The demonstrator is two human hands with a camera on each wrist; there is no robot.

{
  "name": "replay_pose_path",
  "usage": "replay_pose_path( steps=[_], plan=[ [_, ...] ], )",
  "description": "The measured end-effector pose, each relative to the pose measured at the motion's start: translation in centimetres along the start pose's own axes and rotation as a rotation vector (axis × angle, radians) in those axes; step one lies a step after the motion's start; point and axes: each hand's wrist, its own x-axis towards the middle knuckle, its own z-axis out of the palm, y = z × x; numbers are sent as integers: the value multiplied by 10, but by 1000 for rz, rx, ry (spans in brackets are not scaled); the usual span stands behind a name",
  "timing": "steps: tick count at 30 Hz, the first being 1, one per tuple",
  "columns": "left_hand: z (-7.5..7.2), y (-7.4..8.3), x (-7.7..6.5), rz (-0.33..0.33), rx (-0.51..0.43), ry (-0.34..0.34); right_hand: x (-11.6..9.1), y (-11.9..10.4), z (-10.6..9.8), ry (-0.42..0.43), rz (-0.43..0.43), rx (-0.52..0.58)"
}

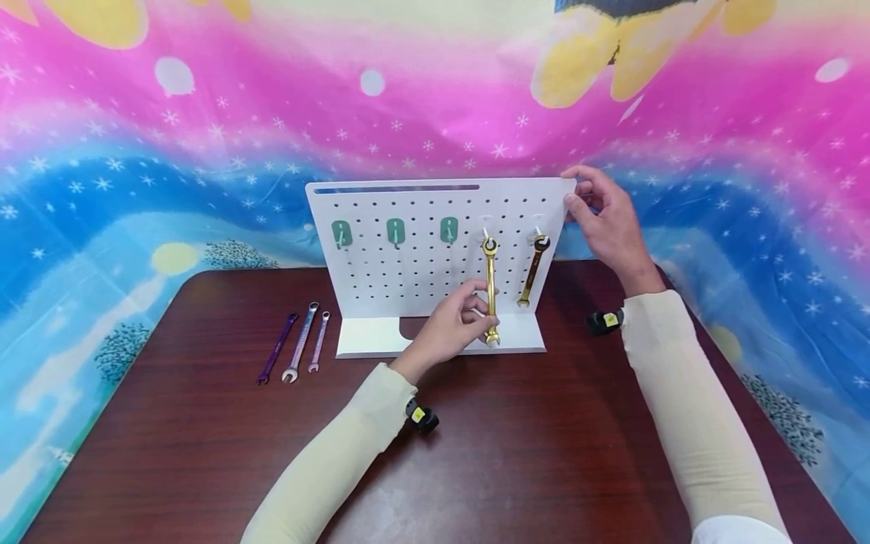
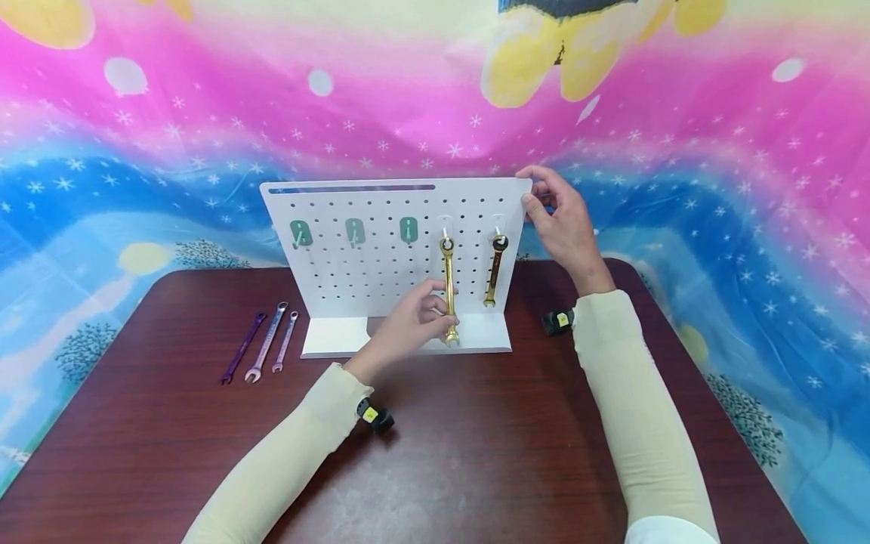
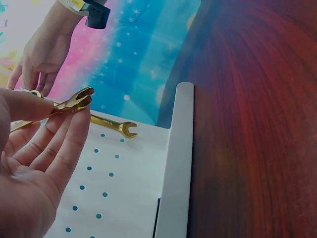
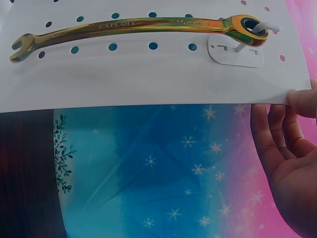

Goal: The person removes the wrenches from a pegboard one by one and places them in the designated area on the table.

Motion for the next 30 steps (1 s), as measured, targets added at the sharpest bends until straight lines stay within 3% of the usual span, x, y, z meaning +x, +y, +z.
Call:
replay_pose_path(
  steps=[10, 21, 30],
  plan=[
    [-1, 10, -3, 11, -131, -16, 0, 2, -1, 3, 11, -7],
    [-6, 23, -6, 1, -194, -36, 2, -2, -1, -10, -15, 10],
    [-3, 36, -11, -66, -294, -48, 0, 0, -1, -4, -5, 11]
  ],
)
